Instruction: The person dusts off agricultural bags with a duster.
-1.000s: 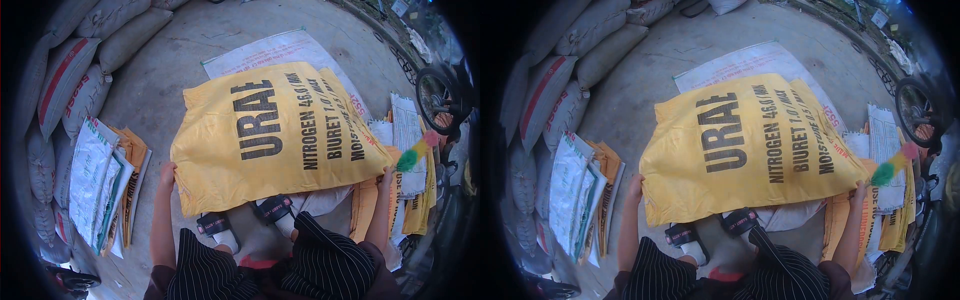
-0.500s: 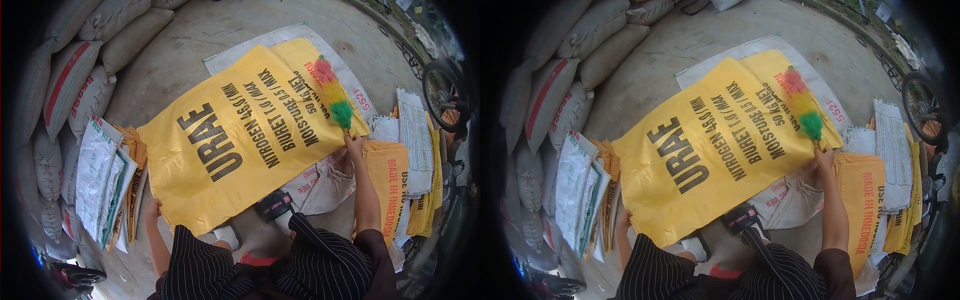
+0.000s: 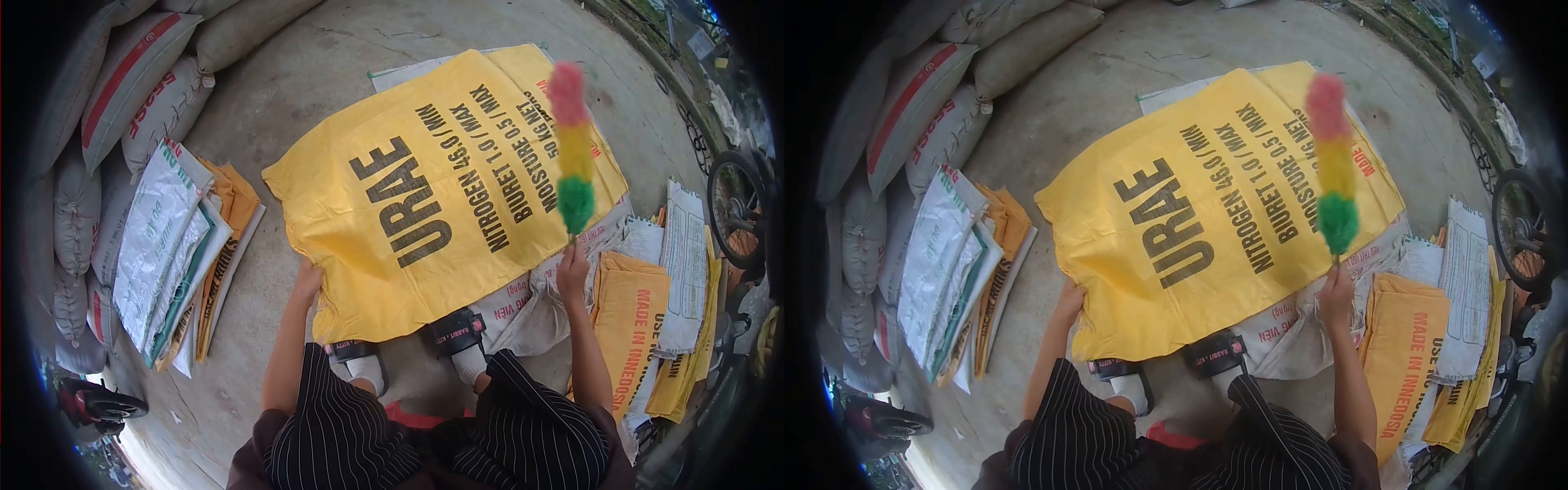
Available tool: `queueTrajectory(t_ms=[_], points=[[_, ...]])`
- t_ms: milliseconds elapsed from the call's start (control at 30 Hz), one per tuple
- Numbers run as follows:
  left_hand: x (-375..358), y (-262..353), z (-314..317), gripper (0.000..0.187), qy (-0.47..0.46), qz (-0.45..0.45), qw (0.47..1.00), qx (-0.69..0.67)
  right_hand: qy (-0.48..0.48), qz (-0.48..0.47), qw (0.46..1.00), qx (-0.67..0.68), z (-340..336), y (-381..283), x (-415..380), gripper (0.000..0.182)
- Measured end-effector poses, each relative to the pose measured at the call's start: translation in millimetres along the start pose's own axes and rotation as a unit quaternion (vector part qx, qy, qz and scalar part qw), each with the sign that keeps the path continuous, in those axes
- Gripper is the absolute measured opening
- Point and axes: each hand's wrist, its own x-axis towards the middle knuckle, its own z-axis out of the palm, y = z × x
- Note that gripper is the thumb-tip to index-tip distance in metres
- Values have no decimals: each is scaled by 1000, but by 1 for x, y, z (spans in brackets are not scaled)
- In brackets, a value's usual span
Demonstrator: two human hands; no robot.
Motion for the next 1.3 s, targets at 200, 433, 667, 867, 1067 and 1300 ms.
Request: queueTrajectory(t_ms=[200,433,667,867,1067,1300], points=[[-35,-68,-40,26,119,-30,988,89,-445,-264,848,-118,68,-29,-99,12],[-51,-96,-51,25,197,65,949,239,-285,-137,918,-238,44,27,-12,16],[-56,-70,-41,26,205,4,917,342,17,48,989,-138,39,89,-4,27],[-50,-76,-42,30,215,14,907,363,-295,-322,894,-104,101,-18,-39,18],[-51,-93,-53,30,181,8,926,331,-249,-336,878,-233,152,-28,7,22],[-55,-80,-54,29,175,15,920,352,-49,-5,990,-135,146,-39,58,34]])
